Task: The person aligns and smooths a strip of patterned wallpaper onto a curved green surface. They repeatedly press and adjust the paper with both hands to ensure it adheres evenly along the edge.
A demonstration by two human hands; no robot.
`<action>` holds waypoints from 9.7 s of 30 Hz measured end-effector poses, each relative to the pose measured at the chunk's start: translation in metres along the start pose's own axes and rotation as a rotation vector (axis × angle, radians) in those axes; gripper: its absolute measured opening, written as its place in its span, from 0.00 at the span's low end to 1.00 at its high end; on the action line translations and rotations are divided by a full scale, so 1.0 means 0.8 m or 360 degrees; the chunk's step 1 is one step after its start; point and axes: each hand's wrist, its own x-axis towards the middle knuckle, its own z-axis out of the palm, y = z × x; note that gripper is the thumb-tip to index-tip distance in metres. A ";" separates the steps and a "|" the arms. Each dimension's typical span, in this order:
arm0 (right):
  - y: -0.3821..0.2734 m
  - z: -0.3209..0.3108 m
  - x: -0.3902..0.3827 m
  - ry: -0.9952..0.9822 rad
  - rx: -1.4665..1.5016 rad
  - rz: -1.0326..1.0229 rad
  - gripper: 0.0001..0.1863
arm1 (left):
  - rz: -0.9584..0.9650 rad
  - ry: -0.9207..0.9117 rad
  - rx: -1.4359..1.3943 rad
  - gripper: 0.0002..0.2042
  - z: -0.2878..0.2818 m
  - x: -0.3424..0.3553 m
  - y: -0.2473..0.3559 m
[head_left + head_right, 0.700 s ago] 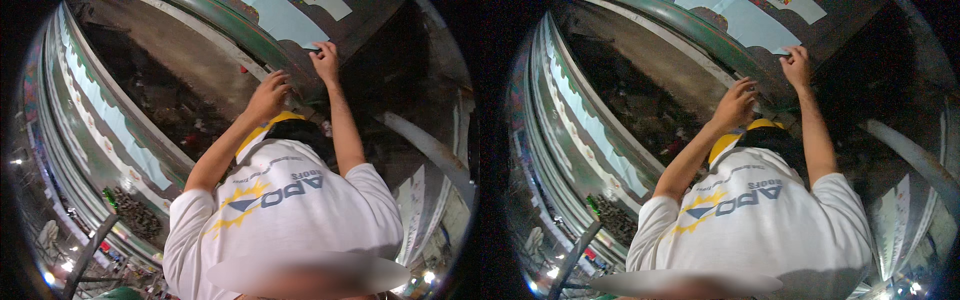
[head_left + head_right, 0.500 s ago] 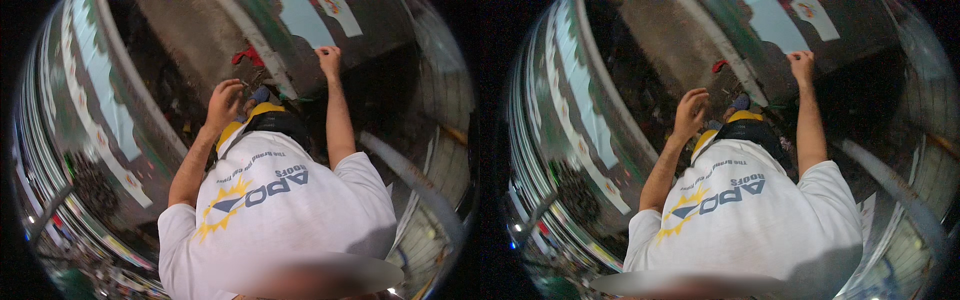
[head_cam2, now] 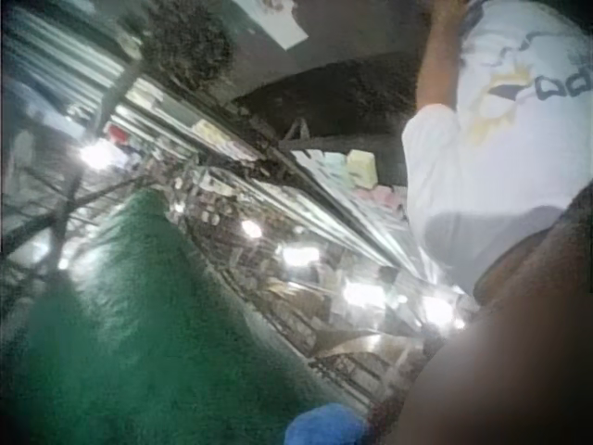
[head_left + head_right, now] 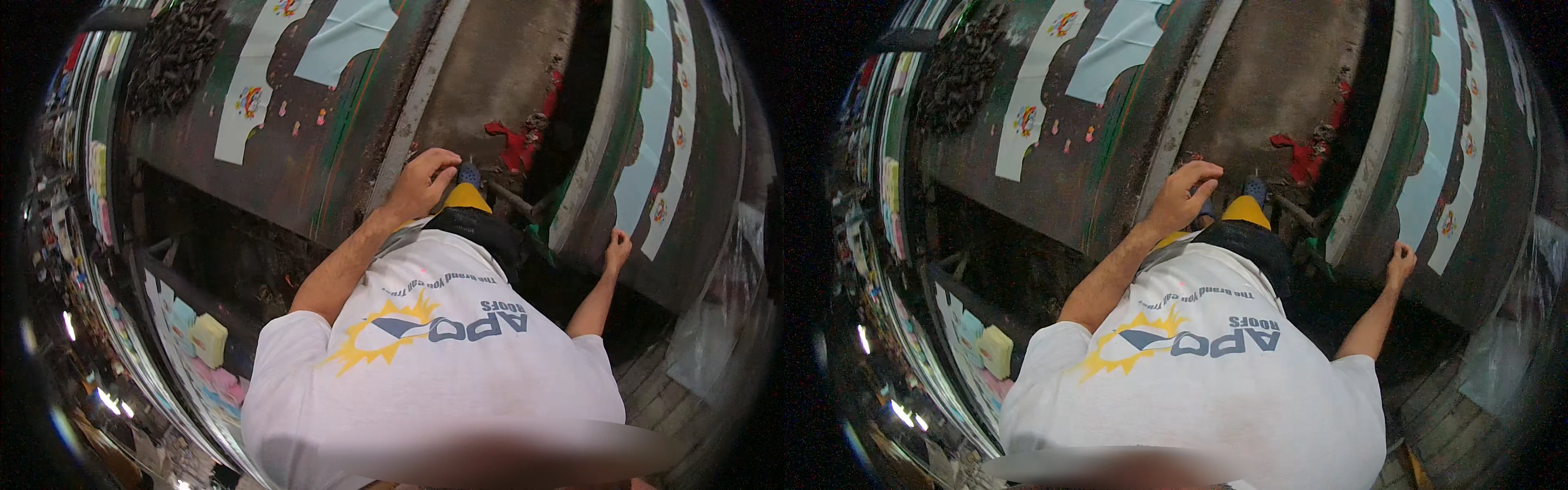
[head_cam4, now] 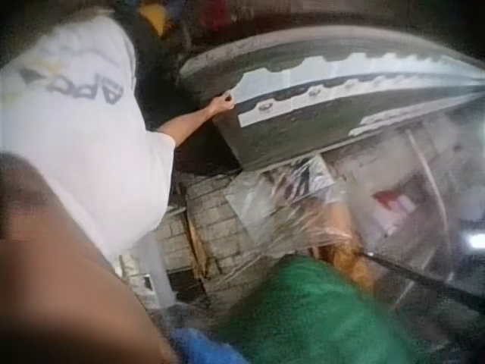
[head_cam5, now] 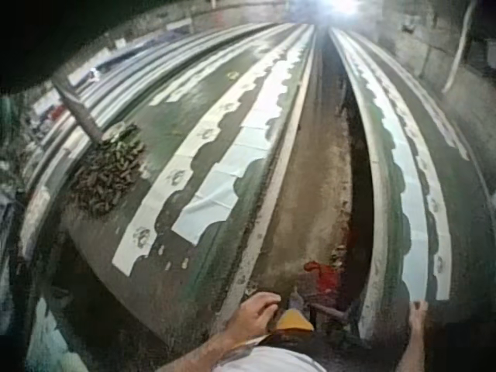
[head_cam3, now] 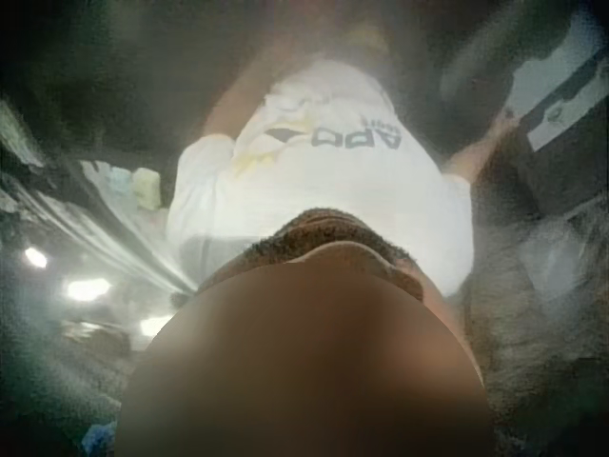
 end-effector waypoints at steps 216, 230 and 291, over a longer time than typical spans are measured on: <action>-1.132 0.349 0.143 -0.2261 0.0493 -0.2490 0.20 | -0.1245 0.1141 0.1677 0.52 -0.177 0.275 -0.137; -1.189 0.341 0.410 -0.2069 0.0588 -0.2287 0.16 | -0.0923 0.0955 0.1563 0.53 -0.148 0.623 -0.139; -1.243 0.420 0.405 -0.1757 0.0479 -0.2708 0.17 | -0.0963 0.2542 0.0699 0.14 -0.208 0.491 -0.147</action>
